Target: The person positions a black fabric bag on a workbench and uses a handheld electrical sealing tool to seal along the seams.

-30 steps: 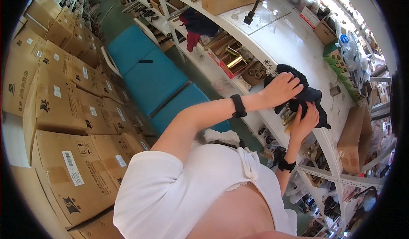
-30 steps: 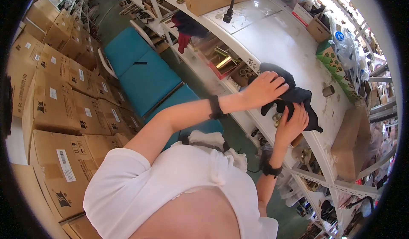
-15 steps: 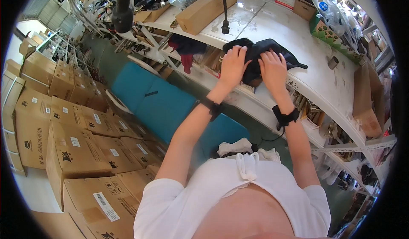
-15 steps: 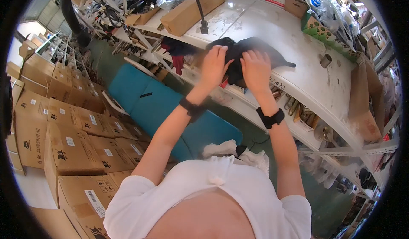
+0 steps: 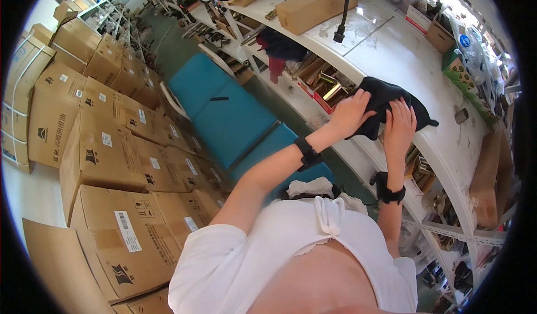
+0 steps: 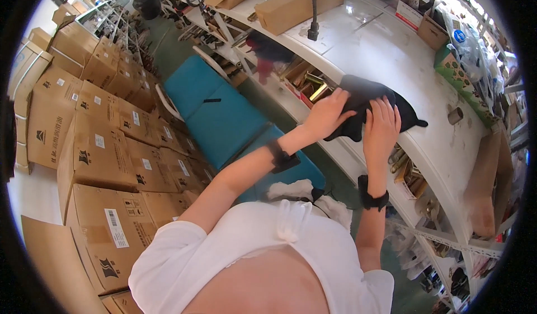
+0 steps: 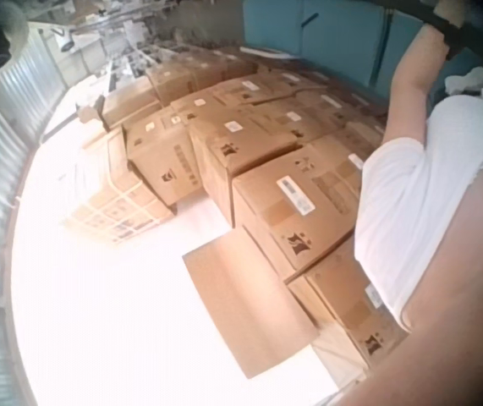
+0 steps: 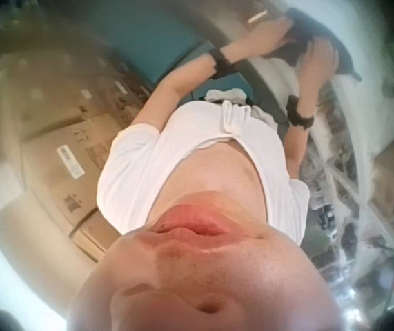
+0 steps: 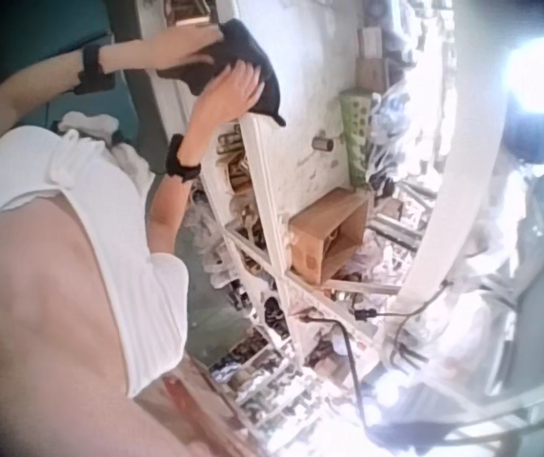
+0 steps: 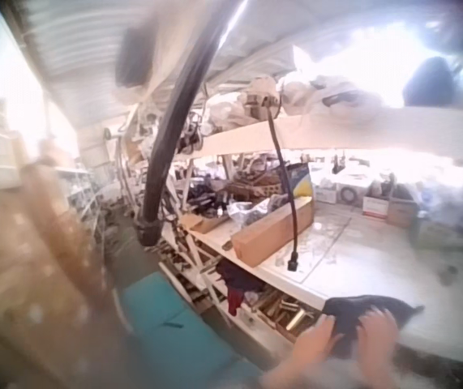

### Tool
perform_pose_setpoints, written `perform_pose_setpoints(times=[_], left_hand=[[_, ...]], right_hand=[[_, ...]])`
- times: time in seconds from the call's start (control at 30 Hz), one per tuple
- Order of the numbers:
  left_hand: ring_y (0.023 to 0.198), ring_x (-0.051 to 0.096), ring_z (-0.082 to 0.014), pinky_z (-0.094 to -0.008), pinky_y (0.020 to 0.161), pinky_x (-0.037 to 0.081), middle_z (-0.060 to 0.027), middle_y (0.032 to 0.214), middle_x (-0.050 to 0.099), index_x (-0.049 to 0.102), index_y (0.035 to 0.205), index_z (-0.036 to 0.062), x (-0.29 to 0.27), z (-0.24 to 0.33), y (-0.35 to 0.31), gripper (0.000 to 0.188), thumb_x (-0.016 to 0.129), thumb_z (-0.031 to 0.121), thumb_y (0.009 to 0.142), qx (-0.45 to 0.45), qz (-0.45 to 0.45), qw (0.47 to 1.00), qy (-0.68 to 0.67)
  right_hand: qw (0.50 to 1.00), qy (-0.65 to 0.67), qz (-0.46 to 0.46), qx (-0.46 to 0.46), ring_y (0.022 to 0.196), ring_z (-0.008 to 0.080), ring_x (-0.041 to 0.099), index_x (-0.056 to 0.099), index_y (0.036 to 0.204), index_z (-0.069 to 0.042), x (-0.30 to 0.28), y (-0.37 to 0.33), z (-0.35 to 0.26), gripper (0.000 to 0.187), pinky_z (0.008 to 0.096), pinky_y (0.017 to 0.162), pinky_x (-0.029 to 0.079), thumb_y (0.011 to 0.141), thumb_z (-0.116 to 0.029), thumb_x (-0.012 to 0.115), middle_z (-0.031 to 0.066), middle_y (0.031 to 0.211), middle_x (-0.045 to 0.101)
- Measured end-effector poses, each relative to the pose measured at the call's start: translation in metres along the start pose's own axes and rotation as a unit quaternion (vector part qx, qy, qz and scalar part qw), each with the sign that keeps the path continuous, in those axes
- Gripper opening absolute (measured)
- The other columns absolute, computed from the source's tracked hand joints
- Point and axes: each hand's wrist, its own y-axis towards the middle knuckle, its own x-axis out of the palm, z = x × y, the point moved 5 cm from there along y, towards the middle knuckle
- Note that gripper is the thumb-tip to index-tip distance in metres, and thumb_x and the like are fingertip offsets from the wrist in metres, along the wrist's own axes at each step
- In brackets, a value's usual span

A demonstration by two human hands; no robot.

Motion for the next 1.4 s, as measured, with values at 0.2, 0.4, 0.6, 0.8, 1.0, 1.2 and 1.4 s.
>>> perform_pose_setpoints(times=[0.2,0.4,0.6,0.8,1.0,1.2,1.4], left_hand=[[0.077,0.053,-0.0346,-0.0397,0.061,0.044,-0.0159,0.09,0.047,0.042,0.097,0.0021,0.008,-0.006,0.0,0.034,0.058,0.023,0.076,-0.019,-0.036,0.999,-0.023],[0.082,0.051,-0.0362,-0.0407,0.065,0.044,-0.0171,0.093,0.048,0.041,0.097,0.001,0.007,-0.013,-0.003,0.034,0.058,0.024,0.077,-0.037,-0.04,0.997,-0.063],[0.082,0.05,-0.0399,-0.0404,0.067,0.042,-0.0227,0.086,0.052,0.043,0.094,-0.0022,0.008,-0.047,-0.009,0.035,0.057,0.026,0.079,-0.071,0.007,0.993,-0.094],[0.083,0.053,-0.0386,-0.0413,0.069,0.043,-0.0213,0.091,0.055,0.046,0.103,0.0003,0.0,-0.073,-0.014,0.033,0.055,0.023,0.08,-0.128,0.01,0.99,-0.063],[0.088,0.051,-0.0396,-0.04,0.073,0.042,-0.0231,0.1,0.052,0.044,0.11,0.0007,0.025,-0.045,-0.035,0.038,0.051,0.026,0.083,-0.076,-0.065,0.989,-0.109],[0.089,0.051,-0.0395,-0.042,0.074,0.041,-0.0235,0.101,0.052,0.043,0.111,0.0009,0.074,0.026,-0.039,0.041,0.049,0.03,0.084,-0.018,-0.168,0.975,-0.143],[0.083,0.051,-0.0389,-0.042,0.068,0.042,-0.0213,0.093,0.054,0.045,0.104,0.0011,0.114,0.108,-0.032,0.039,0.051,0.033,0.083,0.067,-0.272,0.948,-0.154]], right_hand=[[1.0,0.004,-0.029,0.002,0.107,0.0216,0.047,0.058,0.093,-0.003,-0.004,0.006,0.004,0.017,0.0371,0.094,0.031,0.081,-0.013,0.052,0.0076,0.103,0.057],[0.999,-0.006,-0.034,-0.012,0.106,0.022,0.048,0.058,0.093,-0.004,0.005,0.015,-0.002,0.017,0.0372,0.092,0.033,0.079,-0.013,0.054,0.0065,0.101,0.057],[0.999,0.022,-0.008,-0.048,0.102,0.0205,0.05,0.059,0.091,-0.007,0.032,0.038,-0.022,0.018,0.0363,0.088,0.036,0.075,-0.014,0.057,0.0045,0.1,0.058],[0.998,0.012,0.005,-0.054,0.105,0.0182,0.049,0.059,0.091,-0.009,0.053,0.042,-0.034,0.018,0.0356,0.09,0.033,0.075,-0.013,0.054,0.0034,0.101,0.058],[0.997,0.051,0.038,-0.034,0.103,0.0191,0.05,0.058,0.09,-0.006,0.024,0.01,-0.019,0.021,0.0338,0.091,0.033,0.07,-0.007,0.05,0.0053,0.098,0.058],[1.0,-0.015,0.009,0.019,0.106,0.0174,0.048,0.058,0.09,-0.006,-0.041,-0.044,0.037,0.023,0.0337,0.094,0.032,0.068,-0.006,0.051,0.0029,0.102,0.056],[0.994,-0.041,0.045,0.091,0.104,0.0207,0.049,0.058,0.09,-0.006,-0.116,-0.102,0.092,0.02,0.0371,0.092,0.034,0.071,-0.005,0.054,0.0057,0.099,0.058]])
